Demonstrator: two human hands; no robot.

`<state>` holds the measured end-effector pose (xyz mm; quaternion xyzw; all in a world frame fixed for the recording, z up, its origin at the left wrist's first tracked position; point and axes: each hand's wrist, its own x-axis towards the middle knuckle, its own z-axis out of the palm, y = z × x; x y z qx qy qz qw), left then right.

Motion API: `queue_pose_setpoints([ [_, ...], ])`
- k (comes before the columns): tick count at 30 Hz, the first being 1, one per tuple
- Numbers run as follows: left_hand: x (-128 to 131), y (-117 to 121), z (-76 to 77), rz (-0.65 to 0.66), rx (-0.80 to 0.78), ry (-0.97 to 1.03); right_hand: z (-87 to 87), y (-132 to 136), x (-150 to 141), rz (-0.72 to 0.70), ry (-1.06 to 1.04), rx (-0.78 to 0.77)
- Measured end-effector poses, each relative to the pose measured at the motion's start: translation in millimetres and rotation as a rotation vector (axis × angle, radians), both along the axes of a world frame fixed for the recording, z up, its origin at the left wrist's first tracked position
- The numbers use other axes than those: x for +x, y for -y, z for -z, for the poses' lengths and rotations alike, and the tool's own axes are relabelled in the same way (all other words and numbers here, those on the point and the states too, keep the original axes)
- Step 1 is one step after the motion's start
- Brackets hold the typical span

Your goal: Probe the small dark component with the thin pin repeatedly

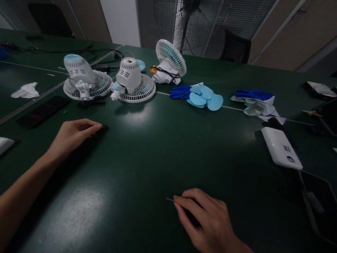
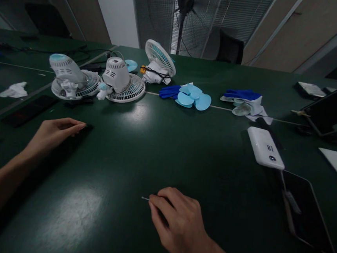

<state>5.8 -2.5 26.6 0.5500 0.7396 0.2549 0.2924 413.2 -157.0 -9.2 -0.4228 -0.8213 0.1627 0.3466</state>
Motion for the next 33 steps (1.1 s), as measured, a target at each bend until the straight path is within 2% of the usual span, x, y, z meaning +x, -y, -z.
queue_pose_setpoints([
  [3,26,11,3.4,0.188,0.022,0.02,-0.3,0,0,0.005,-0.002,0.007],
  [7,88,43,12.8,0.611,0.084,0.124,-1.3,-2,0,0.02,0.006,0.005],
  [9,120,63,18.5,0.782,0.101,0.174,-1.7,-3,1,0.03,0.017,0.006],
  [12,153,86,26.4,0.922,0.106,0.256,-1.5,-3,6,0.045,0.037,0.003],
  [16,164,97,30.1,0.946,0.131,0.303,-0.8,-2,11,0.052,0.033,-0.017],
  [23,163,95,26.9,0.943,0.168,0.326,-1.1,-5,8,0.038,0.05,-0.032],
  [33,160,96,35.5,0.956,0.079,0.319,0.1,-6,5,0.03,0.068,-0.049],
])
